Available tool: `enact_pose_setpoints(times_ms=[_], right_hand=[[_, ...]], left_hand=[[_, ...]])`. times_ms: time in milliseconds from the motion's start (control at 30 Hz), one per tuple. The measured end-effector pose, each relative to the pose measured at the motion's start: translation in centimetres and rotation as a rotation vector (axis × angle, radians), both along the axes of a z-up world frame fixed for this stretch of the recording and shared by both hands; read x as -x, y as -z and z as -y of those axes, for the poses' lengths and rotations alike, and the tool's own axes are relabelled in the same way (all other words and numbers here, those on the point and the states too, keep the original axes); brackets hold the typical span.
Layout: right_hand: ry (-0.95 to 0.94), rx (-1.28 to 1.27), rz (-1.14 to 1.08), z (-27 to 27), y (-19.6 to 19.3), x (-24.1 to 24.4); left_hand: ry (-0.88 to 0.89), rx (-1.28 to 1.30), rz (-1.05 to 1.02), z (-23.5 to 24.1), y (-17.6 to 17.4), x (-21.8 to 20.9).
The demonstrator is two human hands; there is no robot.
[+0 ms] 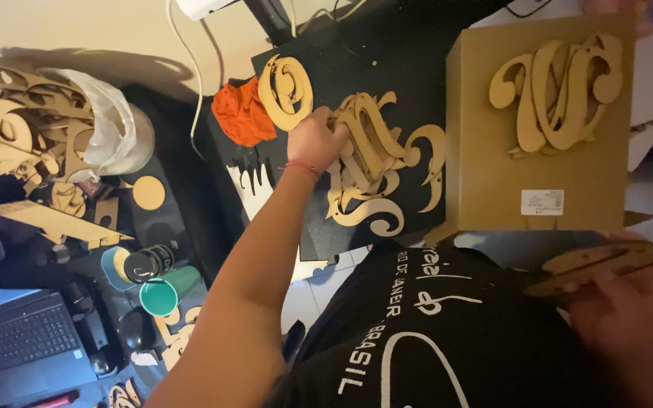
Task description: Organizing laser-cut wooden letters by picking them from a pile and stacking them on a cardboard sheet.
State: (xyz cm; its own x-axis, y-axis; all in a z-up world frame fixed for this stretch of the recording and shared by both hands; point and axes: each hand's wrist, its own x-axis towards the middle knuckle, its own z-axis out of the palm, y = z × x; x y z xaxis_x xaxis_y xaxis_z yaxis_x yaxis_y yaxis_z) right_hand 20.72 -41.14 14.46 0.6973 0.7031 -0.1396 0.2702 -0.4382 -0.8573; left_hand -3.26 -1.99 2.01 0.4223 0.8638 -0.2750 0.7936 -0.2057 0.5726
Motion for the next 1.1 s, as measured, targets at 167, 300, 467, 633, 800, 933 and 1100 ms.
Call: enact_pose_setpoints(times_ms=[167,300,467,633,800,933,1100], right_hand=[[0.092,-0.622,-0.923,1.3,2.8,-2.5],[0.087,-0.290,-0.358,0.3,1.3,-1.4],[-0.553,-0.782,-1.153,-3.3,0.1,-5.4],[0.153,0.223,-0.540,-9.7,-8.6,1.4],[-0.188,0.504,-0.566,-12.3,-9.1,1.8],[-0.302,0.439,-0.520,-12.0,-7.7,2.3],[-0.241,0.174,-0.563,-10.1,-5.7,1.9]], left_hand=[[0.018,0.214,0.302,-0.2,-0.5,0.7],[-0.082,0.506,0.582,0.6,-2.2,0.6],[-0.020,0.418,0.696,2.7,-5.3,0.3],[0.113,0.319,0.688,5.4,-8.2,-0.3],[0.126,0.393,0.772,8.4,-11.0,-2.2],[0.094,0.338,0.916,10.3,-11.5,-3.3],[0.012,0.398,1.064,12.0,-10.7,-3.5]])
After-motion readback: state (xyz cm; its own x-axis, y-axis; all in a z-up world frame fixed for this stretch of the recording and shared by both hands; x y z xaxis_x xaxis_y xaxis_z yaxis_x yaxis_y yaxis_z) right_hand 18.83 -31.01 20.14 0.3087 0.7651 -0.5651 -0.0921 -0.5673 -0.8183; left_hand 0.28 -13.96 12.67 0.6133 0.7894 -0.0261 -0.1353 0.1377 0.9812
